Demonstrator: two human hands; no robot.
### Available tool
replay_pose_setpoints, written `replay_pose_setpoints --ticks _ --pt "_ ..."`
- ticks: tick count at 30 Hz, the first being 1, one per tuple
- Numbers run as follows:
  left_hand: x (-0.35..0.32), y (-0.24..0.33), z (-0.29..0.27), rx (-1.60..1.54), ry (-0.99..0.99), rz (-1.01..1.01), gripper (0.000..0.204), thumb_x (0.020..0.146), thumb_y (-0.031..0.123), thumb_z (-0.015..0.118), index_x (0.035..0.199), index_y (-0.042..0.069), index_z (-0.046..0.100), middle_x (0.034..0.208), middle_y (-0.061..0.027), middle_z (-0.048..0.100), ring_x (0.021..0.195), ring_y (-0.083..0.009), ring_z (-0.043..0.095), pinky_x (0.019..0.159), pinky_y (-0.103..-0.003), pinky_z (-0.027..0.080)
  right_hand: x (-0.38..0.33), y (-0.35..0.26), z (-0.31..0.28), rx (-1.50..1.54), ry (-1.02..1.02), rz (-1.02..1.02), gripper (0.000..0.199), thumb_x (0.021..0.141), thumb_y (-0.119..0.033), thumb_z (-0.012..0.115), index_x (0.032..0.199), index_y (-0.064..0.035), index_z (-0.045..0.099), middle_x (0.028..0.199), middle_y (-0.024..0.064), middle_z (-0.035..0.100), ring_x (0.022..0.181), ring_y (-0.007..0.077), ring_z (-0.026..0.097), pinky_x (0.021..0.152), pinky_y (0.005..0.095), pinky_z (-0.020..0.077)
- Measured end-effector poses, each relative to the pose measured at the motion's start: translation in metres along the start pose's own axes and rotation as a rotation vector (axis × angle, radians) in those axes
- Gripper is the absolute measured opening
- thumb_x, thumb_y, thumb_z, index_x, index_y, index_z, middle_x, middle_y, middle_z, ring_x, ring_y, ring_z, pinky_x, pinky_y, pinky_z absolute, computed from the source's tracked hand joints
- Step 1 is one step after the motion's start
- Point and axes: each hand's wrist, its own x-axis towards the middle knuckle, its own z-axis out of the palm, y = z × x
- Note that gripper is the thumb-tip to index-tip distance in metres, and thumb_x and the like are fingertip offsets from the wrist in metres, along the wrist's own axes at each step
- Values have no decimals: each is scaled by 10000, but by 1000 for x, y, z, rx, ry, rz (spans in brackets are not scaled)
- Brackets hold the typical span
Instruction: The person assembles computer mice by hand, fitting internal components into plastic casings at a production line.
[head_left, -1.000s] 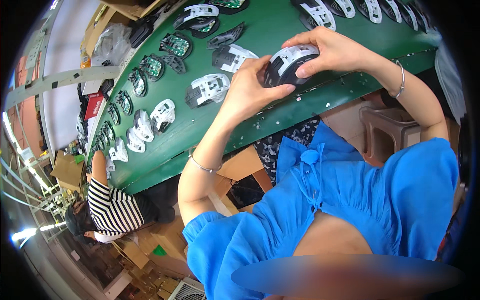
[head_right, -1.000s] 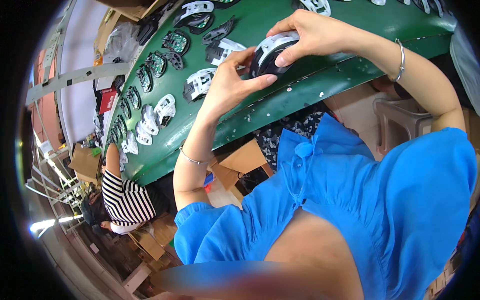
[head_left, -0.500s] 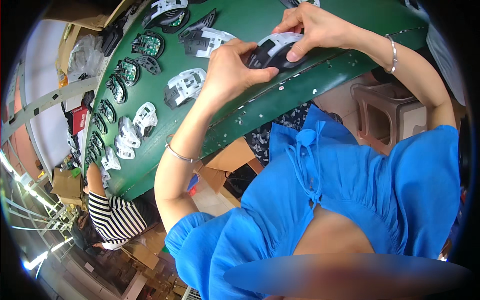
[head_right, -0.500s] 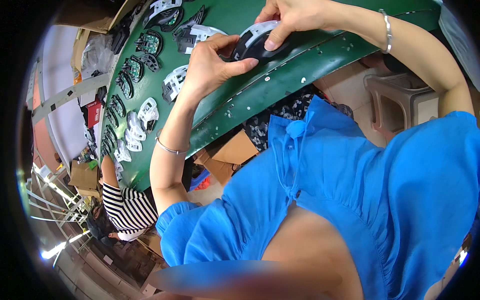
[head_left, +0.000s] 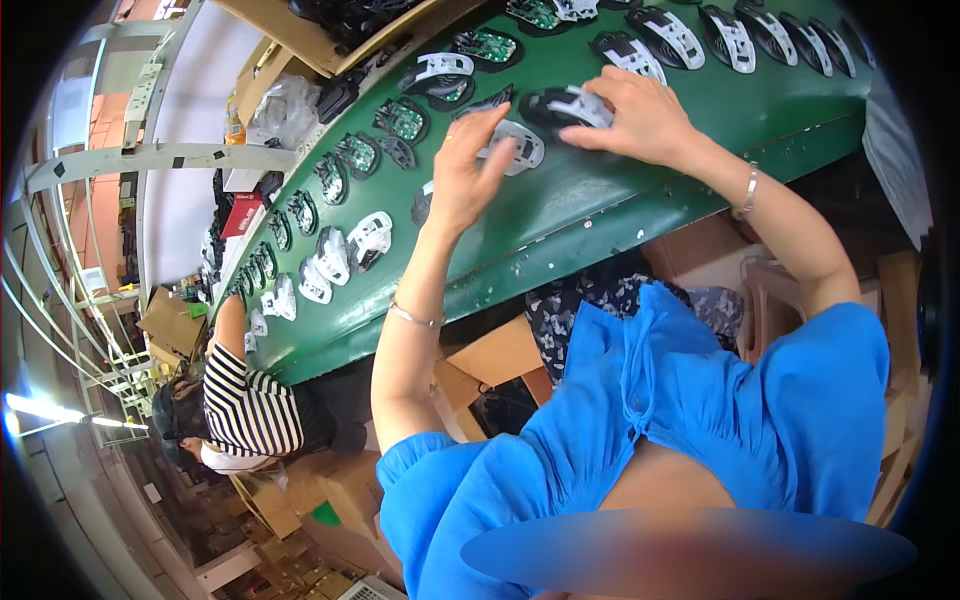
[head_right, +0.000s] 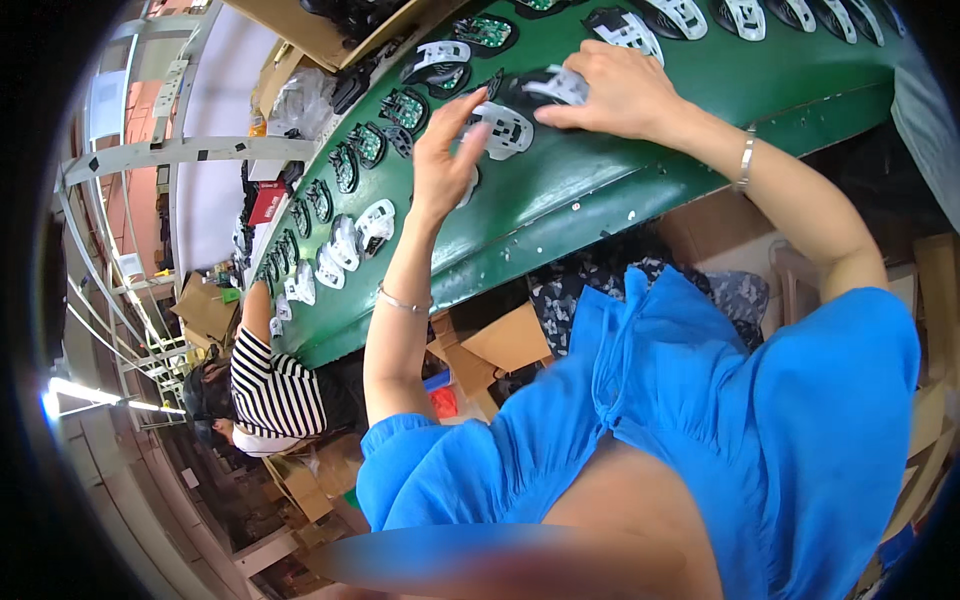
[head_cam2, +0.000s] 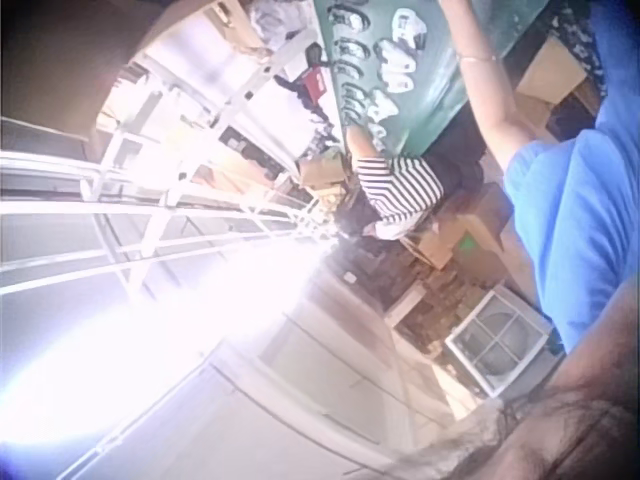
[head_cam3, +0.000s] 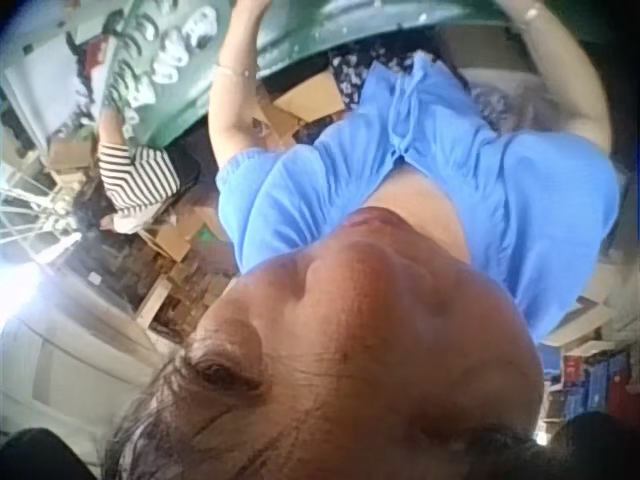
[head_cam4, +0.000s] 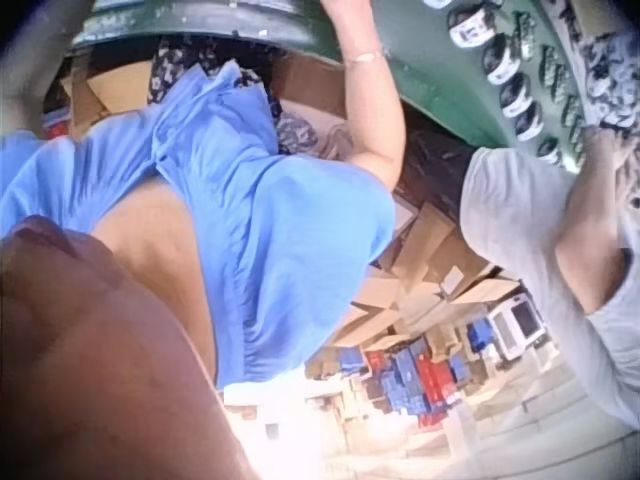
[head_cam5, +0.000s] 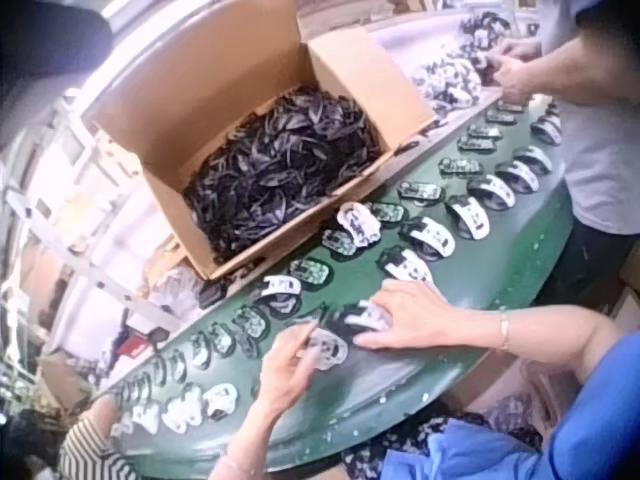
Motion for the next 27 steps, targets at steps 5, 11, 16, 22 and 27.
replay_pose_setpoints --ticks 5,11,16,22,27 --pt "2 -16 16 504 -231 119 577 686 247 670 1228 96 541 1256 -139 512 1214 -326 436 1057 -455 309 46 -5 24 -535 222 82 656 700 -610 648 900 15 653 830 110 590 793 260 622 603 396 513" --pt "-20 -28 -3 497 -166 14 517 744 266 665 1213 85 547 1220 -141 526 1171 -314 464 1024 -441 338 68 -3 19 -547 156 -82 399 678 -337 742 951 -60 656 886 50 595 910 226 578 755 349 486" --pt "-34 -55 -30 580 -126 -188 561 738 295 657 1237 70 532 1264 -162 496 1231 -323 416 1065 -462 285 115 -8 54 -276 -42 -352 297 708 -103 659 1005 -92 648 998 72 601 973 263 561 809 383 484" --pt "-49 -73 -43 717 47 -284 562 713 230 656 1250 122 530 1331 -198 428 1279 -384 346 1081 -559 177 166 16 6 -540 398 312 703 698 -361 727 1250 -43 430 1051 184 546 1019 361 530 876 466 409" --pt "-11 -39 -17 256 197 -201 494 740 161 662 1216 76 558 1262 -172 517 1184 -326 470 1007 -398 362 158 78 7 -413 316 116 876 729 -146 686 1441 -95 179 925 178 629 825 318 639 707 424 516"
